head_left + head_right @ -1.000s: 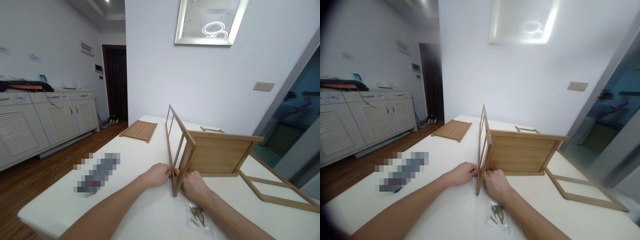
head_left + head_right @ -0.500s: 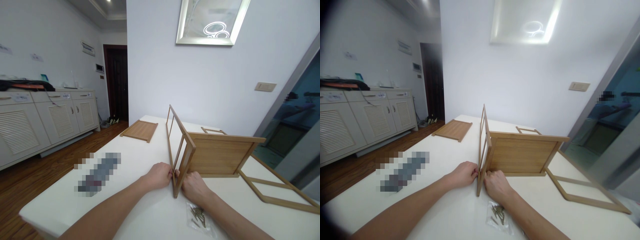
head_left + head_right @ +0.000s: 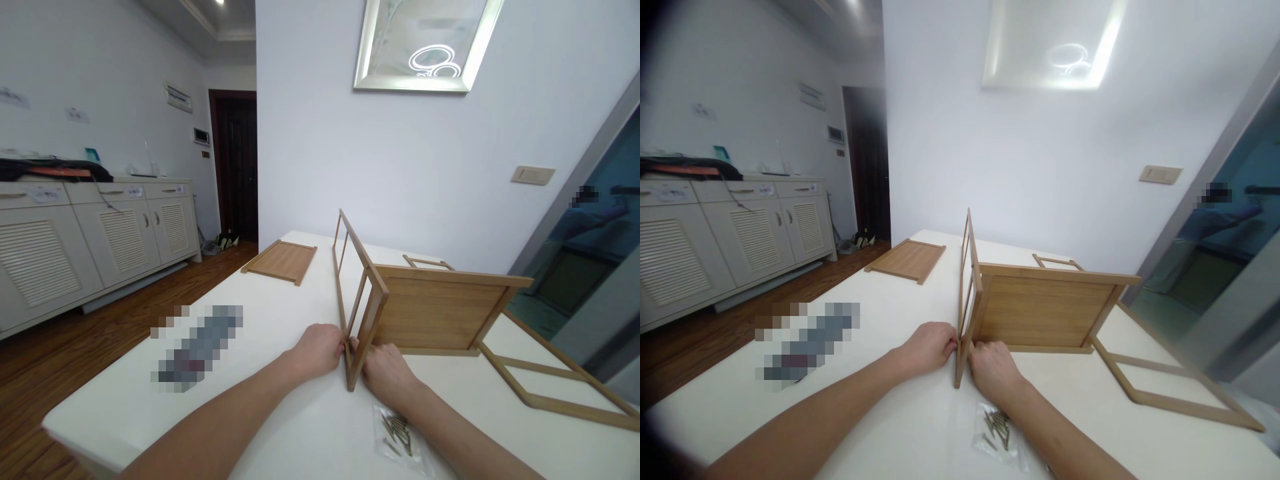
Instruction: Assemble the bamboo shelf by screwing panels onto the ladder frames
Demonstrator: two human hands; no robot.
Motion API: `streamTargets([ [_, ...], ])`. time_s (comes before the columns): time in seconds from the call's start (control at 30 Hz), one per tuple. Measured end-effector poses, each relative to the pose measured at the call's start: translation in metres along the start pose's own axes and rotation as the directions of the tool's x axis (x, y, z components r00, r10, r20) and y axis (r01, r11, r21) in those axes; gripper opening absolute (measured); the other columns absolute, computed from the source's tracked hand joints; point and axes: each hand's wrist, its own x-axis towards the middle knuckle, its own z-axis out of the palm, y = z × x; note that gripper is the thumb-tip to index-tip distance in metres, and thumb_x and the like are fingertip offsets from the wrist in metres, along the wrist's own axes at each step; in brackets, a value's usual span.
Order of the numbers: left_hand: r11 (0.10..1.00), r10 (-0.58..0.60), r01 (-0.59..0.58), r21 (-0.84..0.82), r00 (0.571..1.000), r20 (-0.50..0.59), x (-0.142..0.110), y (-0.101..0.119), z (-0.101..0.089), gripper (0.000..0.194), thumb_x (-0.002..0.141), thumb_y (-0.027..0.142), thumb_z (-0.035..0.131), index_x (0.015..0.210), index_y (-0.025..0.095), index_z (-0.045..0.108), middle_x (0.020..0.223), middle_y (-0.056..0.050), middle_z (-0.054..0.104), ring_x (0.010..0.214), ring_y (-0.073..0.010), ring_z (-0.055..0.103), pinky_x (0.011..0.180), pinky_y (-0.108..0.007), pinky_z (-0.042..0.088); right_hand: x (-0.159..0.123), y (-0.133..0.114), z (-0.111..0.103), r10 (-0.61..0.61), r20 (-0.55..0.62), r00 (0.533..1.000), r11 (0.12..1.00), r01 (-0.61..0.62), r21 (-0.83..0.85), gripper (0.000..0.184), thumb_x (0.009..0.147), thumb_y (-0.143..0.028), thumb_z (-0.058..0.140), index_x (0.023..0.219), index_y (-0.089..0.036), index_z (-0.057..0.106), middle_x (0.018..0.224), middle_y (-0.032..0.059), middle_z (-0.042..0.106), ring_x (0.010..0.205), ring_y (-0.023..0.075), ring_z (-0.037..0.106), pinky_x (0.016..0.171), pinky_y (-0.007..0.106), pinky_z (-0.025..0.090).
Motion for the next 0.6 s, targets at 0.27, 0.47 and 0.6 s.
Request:
streamTargets([
  [0.27,1.0,-0.002,0.001,-0.02,1.0,-0.021,0.003,-0.002,0.006,0.025,0.086,0.02,0.042,0.089,0.019,0.067,0.095,-0.008,0.07,0.09,-0.0232,0.065,0.077,-0.031,0.048,0.003,0.001,0.004,0.029,-0.008,1.0,0.999,-0.029,0.036,0.027,0.09,-0.016,0.038,0.109,-0.016,0.056,0.088,0.0092,0.072,0.078,0.0222,0.068,0.061,0.027,0.038],
  [0.47,1.0,-0.002,0.001,-0.027,0.999,-0.033,0.005,-0.005,0.009,0.024,0.085,0.021,0.043,0.088,0.02,0.067,0.094,-0.008,0.07,0.089,-0.0235,0.065,0.077,-0.032,0.048,0.002,0.001,0.005,0.022,-0.022,1.0,0.999,-0.021,0.034,0.027,0.09,-0.015,0.038,0.11,-0.016,0.056,0.087,0.0086,0.072,0.077,0.0228,0.068,0.059,0.028,0.037],
  [0.6,1.0,-0.001,0.0,-0.029,0.999,-0.039,0.006,-0.007,0.012,0.025,0.085,0.022,0.043,0.086,0.02,0.068,0.093,-0.009,0.071,0.088,-0.024,0.066,0.075,-0.032,0.047,0.001,0.001,0.004,0.031,-0.02,0.999,0.999,-0.03,0.043,0.027,0.09,-0.016,0.038,0.112,-0.017,0.055,0.088,0.008,0.072,0.078,0.0226,0.068,0.059,0.028,0.037],
])
